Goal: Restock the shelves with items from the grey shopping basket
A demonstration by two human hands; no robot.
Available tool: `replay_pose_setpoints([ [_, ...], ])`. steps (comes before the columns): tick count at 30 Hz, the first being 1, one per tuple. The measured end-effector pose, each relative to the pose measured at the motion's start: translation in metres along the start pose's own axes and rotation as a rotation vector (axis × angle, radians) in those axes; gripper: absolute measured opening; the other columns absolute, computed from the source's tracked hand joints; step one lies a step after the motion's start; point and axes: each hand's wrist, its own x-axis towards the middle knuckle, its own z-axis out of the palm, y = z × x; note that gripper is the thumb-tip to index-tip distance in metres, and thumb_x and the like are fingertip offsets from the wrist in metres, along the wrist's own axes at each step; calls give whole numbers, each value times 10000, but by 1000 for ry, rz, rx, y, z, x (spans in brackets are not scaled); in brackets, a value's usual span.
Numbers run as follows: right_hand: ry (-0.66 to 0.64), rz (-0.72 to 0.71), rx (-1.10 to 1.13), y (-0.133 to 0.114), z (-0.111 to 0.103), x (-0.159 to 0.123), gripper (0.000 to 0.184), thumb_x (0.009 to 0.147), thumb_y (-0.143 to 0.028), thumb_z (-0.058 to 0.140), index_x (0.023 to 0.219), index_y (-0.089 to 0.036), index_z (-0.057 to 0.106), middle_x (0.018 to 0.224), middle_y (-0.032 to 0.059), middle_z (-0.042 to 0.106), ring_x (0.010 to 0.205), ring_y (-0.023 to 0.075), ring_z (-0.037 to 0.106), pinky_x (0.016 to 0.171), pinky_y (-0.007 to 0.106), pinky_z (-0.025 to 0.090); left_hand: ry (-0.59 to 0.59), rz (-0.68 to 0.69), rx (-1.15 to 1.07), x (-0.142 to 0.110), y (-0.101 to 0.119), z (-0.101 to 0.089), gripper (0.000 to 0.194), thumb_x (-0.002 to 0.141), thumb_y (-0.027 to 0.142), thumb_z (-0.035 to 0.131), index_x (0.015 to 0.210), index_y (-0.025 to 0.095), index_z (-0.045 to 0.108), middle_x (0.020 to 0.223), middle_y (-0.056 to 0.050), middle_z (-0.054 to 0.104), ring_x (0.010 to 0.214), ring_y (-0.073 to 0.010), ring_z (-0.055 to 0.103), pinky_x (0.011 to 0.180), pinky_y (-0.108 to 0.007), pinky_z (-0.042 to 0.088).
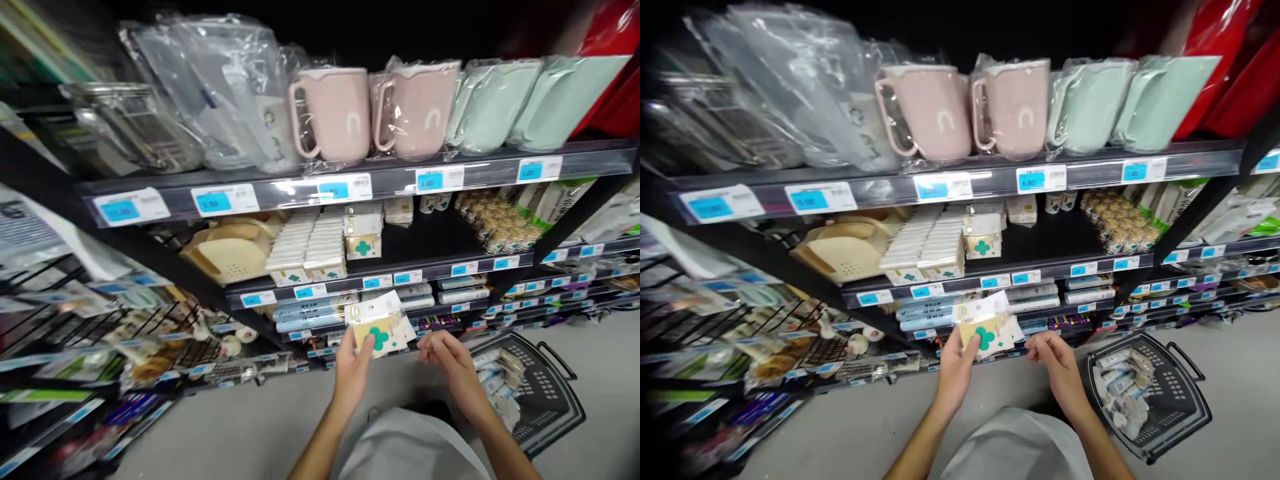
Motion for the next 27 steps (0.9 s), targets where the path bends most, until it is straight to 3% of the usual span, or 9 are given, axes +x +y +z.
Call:
replay_pose_setpoints([
  [3, 18, -24, -32, -5, 16, 13, 481, 800, -685, 693, 811, -204, 695, 702, 37, 637, 647, 168, 560, 621, 294, 463, -54, -97, -222, 8, 19, -2, 653, 802, 606, 738, 1254, 149, 626, 1279, -153, 695, 1202, -285, 647, 1049, -405, 496],
  [6, 55, -25, -21, -8, 31, 20, 517, 732, -697, 743, 879, -203, 692, 769, 41, 650, 635, 156, 552, 584, 281, 464, -55, -115, -278, 12, 22, -8, 655, 800, 594, 748, 1265, 156, 604, 1321, -151, 669, 1266, -288, 607, 1098, -408, 454],
  [10, -7, -45, -51, -14, 43, 23, 521, 753, -657, 735, 998, -198, 699, 825, 50, 645, 707, 168, 558, 618, 280, 471, -71, -124, -288, 13, 21, -15, 650, 805, 622, 730, 1247, 163, 601, 1340, -144, 655, 1270, -287, 599, 1099, -401, 451],
  [13, -51, -69, -184, -22, 48, 22, 460, 820, -584, 690, 1041, -180, 704, 722, 14, 564, 648, 147, 483, 586, 273, 413, -75, -126, -266, 15, 22, -15, 636, 820, 629, 711, 1251, 177, 593, 1336, -136, 656, 1265, -281, 601, 1093, -395, 454],
  [16, -58, -161, -388, -32, 52, 25, 366, 851, -479, 674, 1044, -171, 718, 625, -43, 417, 571, 120, 370, 549, 268, 328, -35, -99, -221, 19, 22, -10, 671, 833, 643, 687, 1304, 184, 550, 1349, -145, 644, 1249, -281, 612, 1074, -398, 467],
  [20, -91, -276, -541, -42, 51, 40, 340, 837, -408, 707, 1080, -172, 722, 632, -58, 373, 571, 115, 353, 545, 262, 301, -3, -24, -163, 29, 21, 3, 713, 882, 635, 634, 1414, 198, 447, 1423, -155, 583, 1331, -276, 555, 1103, -385, 443],
  [23, -132, -322, -562, -47, 46, 63, 270, 830, -389, 718, 990, -172, 718, 614, -66, 359, 559, 111, 343, 536, 255, 301, -23, 43, -88, 44, 23, 12, 696, 932, 553, 614, 1491, 220, 368, 1481, -149, 526, 1377, -266, 511, 1146, -395, 403],
  [27, -175, -333, -522, -51, 40, 105, 247, 817, -376, 701, 698, -185, 600, 575, -53, 429, 543, 107, 378, 537, 250, 338, 70, 180, 157, 69, 30, 22, 681, 930, 471, 646, 1513, 234, 385, 1494, -140, 486, 1427, -281, 442, 1196, -426, 348],
])
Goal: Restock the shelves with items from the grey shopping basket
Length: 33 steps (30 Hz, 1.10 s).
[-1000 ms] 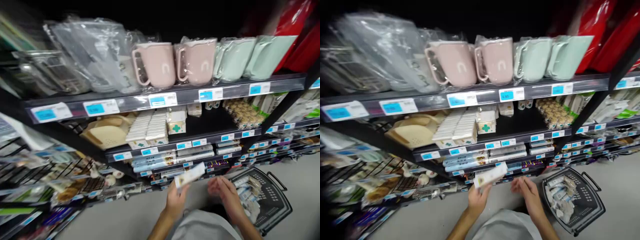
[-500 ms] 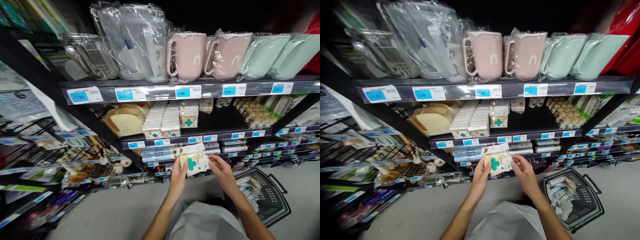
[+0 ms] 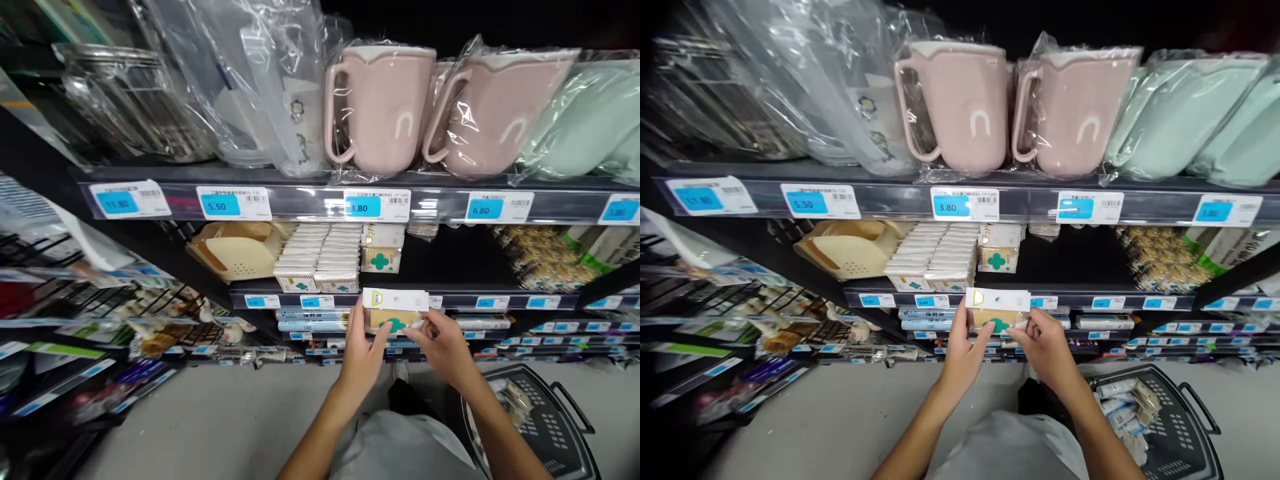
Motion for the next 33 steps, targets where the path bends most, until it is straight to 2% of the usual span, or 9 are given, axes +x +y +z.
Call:
replay_pose_setpoints([
  [2, 36, 13, 13, 9, -4, 22, 250, 798, -377, 700, 680, -187, 589, 604, -26, 513, 565, 118, 433, 559, 254, 378, 63, 79, 121, 10, 4, 6, 687, 948, 427, 628, 1548, 261, 338, 1485, -136, 476, 1411, -278, 455, 1178, -436, 376],
  [5, 95, 24, 30, 24, -7, 57, 242, 787, -412, 692, 765, -175, 655, 649, 7, 585, 597, 140, 486, 579, 265, 413, 147, 191, 276, 18, 10, 16, 641, 993, 355, 563, 1569, 320, 285, 1530, -126, 401, 1428, -267, 431, 1175, -447, 390],
  [7, 75, 41, 43, 33, -6, 79, 277, 781, -444, 688, 796, -168, 677, 603, -1, 564, 561, 140, 472, 538, 263, 395, 103, 234, 366, 22, 12, 23, 576, 1013, 319, 525, 1549, 334, 316, 1539, -113, 388, 1453, -252, 401, 1183, -435, 391],
  [9, 18, 52, 63, 40, -3, 97, 289, 772, -448, 687, 841, -168, 693, 580, -9, 562, 537, 142, 472, 521, 263, 387, -1, 236, 435, 27, 11, 30, 529, 1027, 301, 491, 1533, 318, 336, 1519, -110, 419, 1440, -231, 424, 1169, -413, 422],
  [13, -70, 16, 68, 45, 10, 121, 238, 778, -405, 659, 886, -197, 696, 667, 10, 647, 590, 166, 560, 615, 292, 454, -91, 259, 601, 39, 2, 36, 491, 1034, 296, 458, 1511, 242, 359, 1497, -143, 459, 1413, -249, 460, 1131, -434, 478],
  [16, -89, -30, -9, 48, 20, 130, 167, 795, -356, 619, 860, -212, 673, 712, 22, 657, 624, 181, 598, 652, 311, 472, -91, 336, 791, 48, -5, 37, 471, 1033, 297, 449, 1489, 194, 391, 1464, -171, 501, 1393, -304, 474, 1101, -504, 497],
  [21, 26, -62, -130, 58, 32, 130, 171, 814, -365, 592, 895, -216, 615, 857, 67, 658, 699, 211, 629, 716, 364, 505, -72, 446, 1027, 58, -9, 36, 485, 1017, 288, 481, 1470, 127, 416, 1433, -198, 534, 1349, -348, 505, 1096, -548, 485],
  [27, 115, -16, -171, 61, 36, 126, 245, 811, -434, 617, 916, -229, 535, 829, 57, 636, 744, 223, 619, 730, 372, 495, -93, 475, 1127, 64, -5, 40, 521, 993, 267, 521, 1472, 87, 422, 1433, -208, 536, 1342, -343, 502, 1110, -540, 467],
  [33, 86, 49, -138, 62, 34, 128, 278, 810, -462, 633, 834, -240, 466, 728, -5, 557, 634, 173, 546, 615, 308, 414, -122, 485, 1174, 63, -3, 40, 514, 1009, 294, 496, 1473, 85, 426, 1461, -205, 521, 1349, -347, 496, 1110, -544, 459],
])
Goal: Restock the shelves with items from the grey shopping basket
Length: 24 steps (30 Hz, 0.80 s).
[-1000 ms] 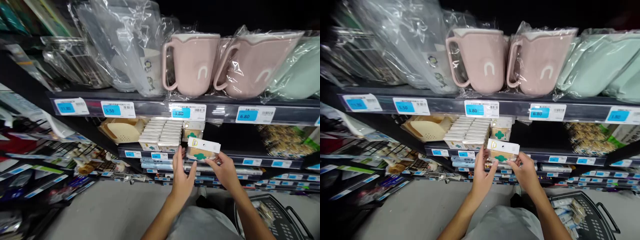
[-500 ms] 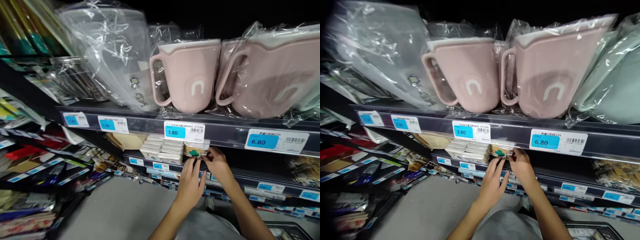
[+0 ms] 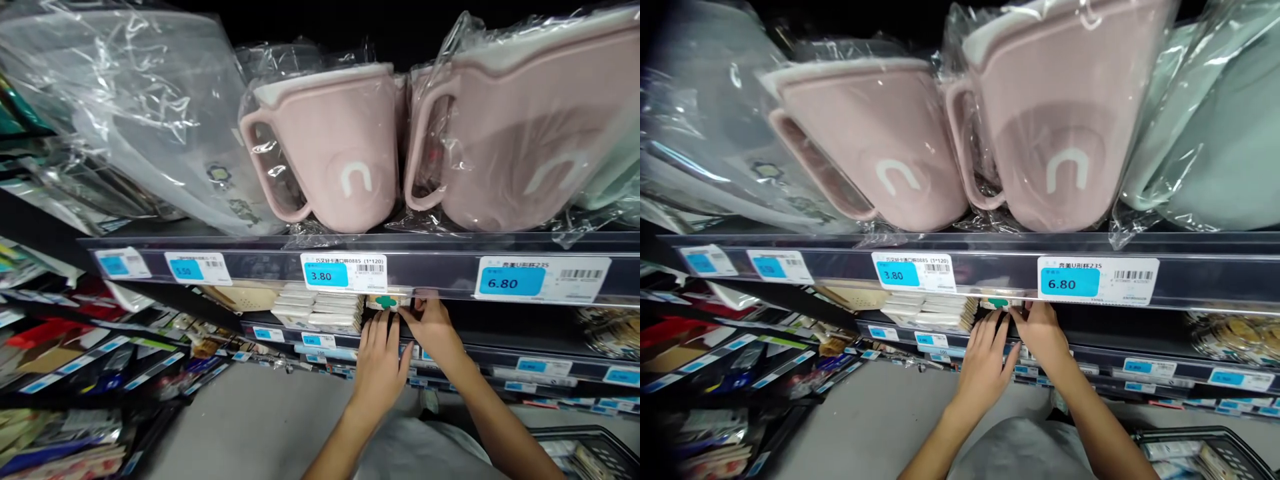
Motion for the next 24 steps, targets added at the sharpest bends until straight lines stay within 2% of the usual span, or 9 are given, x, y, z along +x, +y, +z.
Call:
replay_pose_setpoints([
  [4, 18, -75, -23, 1, -3, -3, 280, 857, -457, 608, 805, -246, 430, 673, -37, 483, 595, 151, 467, 593, 292, 354, 8, 24, -9, -2, -1, -1, 504, 1006, 296, 500, 1458, 80, 438, 1451, -205, 528, 1353, -351, 495, 1141, -567, 429],
  [8, 31, -188, -28, -2, -6, -6, 187, 904, -399, 594, 900, -237, 502, 665, -45, 481, 575, 142, 449, 603, 282, 358, -9, 32, -39, -2, 0, -4, 485, 1004, 277, 500, 1451, 99, 439, 1431, -192, 546, 1359, -331, 497, 1188, -593, 372],
  [17, 78, -334, -118, -8, -5, -12, 251, 963, -376, 573, 761, -228, 559, 651, -15, 522, 547, 128, 461, 571, 265, 354, -4, 35, -75, -7, -2, -6, 437, 1000, 267, 511, 1398, 89, 484, 1388, -202, 573, 1340, -333, 515, 1188, -616, 369],
  [21, 111, -375, -109, -11, -5, -15, 271, 964, -365, 562, 737, -219, 587, 662, 1, 546, 552, 124, 490, 567, 257, 377, 15, 42, -147, -16, -2, -14, 414, 1006, 258, 507, 1394, 117, 489, 1407, -189, 560, 1362, -324, 497, 1194, -618, 362],
  [24, 206, -436, 26, -17, -13, -28, 252, 956, -345, 580, 736, -221, 577, 598, -28, 477, 531, 116, 465, 566, 250, 398, 23, 97, -292, -30, -3, -26, 357, 1006, 236, 504, 1356, 167, 523, 1399, -165, 560, 1367, -297, 489, 1154, -558, 437],
])
